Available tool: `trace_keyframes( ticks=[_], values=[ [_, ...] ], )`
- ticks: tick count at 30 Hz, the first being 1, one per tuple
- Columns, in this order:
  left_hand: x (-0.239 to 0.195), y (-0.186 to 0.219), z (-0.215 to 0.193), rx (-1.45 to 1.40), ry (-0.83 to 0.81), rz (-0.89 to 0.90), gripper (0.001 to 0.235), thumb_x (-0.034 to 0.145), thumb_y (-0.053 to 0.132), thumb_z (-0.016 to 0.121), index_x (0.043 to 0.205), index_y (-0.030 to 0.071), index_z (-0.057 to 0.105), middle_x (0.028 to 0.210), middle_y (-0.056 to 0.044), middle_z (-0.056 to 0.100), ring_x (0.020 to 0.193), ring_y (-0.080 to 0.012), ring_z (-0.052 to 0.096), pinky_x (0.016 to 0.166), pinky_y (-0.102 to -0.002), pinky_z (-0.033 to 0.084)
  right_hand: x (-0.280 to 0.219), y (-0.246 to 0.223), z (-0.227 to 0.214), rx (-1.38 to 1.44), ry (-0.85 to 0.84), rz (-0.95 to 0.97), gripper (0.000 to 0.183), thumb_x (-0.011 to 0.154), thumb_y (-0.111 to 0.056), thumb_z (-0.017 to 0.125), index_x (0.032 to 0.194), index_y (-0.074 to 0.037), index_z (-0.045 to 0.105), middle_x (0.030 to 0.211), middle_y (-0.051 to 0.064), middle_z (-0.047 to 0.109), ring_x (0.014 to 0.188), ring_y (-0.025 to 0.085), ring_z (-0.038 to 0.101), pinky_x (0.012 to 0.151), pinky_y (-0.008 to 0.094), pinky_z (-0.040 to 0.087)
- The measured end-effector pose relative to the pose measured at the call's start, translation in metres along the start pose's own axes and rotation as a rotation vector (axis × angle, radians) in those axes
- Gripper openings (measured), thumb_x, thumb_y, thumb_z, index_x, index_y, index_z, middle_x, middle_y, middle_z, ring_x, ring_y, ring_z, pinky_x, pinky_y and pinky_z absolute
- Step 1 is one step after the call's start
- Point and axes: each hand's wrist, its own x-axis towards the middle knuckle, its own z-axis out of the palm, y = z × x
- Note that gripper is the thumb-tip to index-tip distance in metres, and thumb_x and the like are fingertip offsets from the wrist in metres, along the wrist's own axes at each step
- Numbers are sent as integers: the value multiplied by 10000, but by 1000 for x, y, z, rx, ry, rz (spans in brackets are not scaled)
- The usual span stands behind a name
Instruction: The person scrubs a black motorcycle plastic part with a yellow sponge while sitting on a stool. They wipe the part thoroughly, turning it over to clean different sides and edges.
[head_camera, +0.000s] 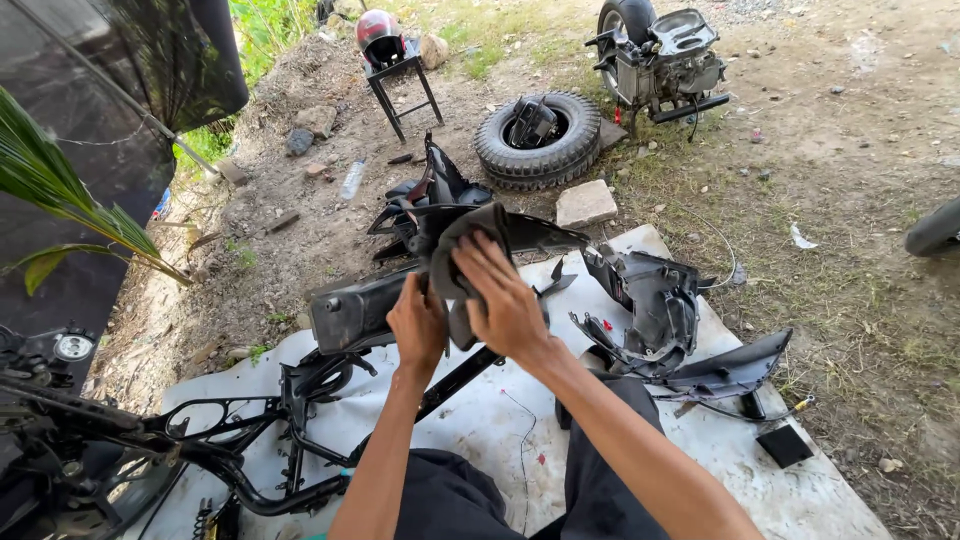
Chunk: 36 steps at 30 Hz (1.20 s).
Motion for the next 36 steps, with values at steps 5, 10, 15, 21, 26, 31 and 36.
trace_keyframes(
  ticks=[5, 10, 15, 21, 26, 31, 36],
  values=[
    [9, 2, -33, 46, 66, -175, 245, 1070, 259, 575, 974, 34, 576, 626, -135, 598, 536, -357, 582, 570, -492, 438, -40, 85, 17, -65, 33, 241, 550, 859, 57, 553, 1409, 76, 565, 1485, 265, 557, 1435, 420, 488, 1253, 523, 309],
    [2, -35, -38, 136, 66, -245, 310, 1076, 301, 574, 972, 9, 579, 541, -128, 546, 478, -334, 544, 560, -482, 416, -60, 102, 15, -121, 87, 498, 503, 856, 46, 574, 1355, 100, 585, 1471, 302, 533, 1396, 443, 477, 1180, 470, 371],
    [4, -24, -38, 131, 105, -166, 313, 1083, 279, 555, 935, 3, 541, 558, -105, 513, 496, -333, 521, 533, -484, 387, -47, 54, 5, 223, 503, 833, 410, 984, -33, 583, 1386, 19, 647, 1122, 179, 786, 1041, 306, 724, 908, 326, 542],
    [1, -20, -32, 101, 31, -250, 330, 1094, 271, 545, 896, 6, 537, 538, -104, 492, 467, -332, 504, 535, -487, 382, -22, 38, -8, 84, 318, 702, 516, 917, -30, 580, 1431, 11, 570, 1077, 161, 727, 911, 208, 714, 833, 304, 529],
    [-2, -33, -39, 132, 118, -225, 321, 1090, 270, 532, 1017, -42, 549, 603, -132, 529, 519, -348, 532, 537, -491, 400, -59, 112, -14, 285, 727, 852, 321, 940, -36, 592, 1231, 38, 704, 1080, 104, 749, 979, 207, 676, 913, 307, 517],
    [-8, -52, -18, 248, 174, -182, 386, 1076, 275, 552, 1167, -100, 559, 601, -163, 553, 562, -371, 560, 563, -512, 419, -55, 74, -30, 291, 690, 713, 342, 976, -93, 595, 1291, 33, 644, 1171, 117, 715, 1076, 197, 668, 978, 305, 506],
    [-14, -18, -1, 61, 89, -240, 198, 1068, 200, 566, 1068, 3, 579, 751, -179, 625, 693, -432, 620, 605, -550, 458, -5, 29, -13, 144, 207, 469, 434, 1050, -166, 564, 1462, -46, 509, 1247, 193, 699, 1107, 305, 705, 971, 382, 534]
  ],
)
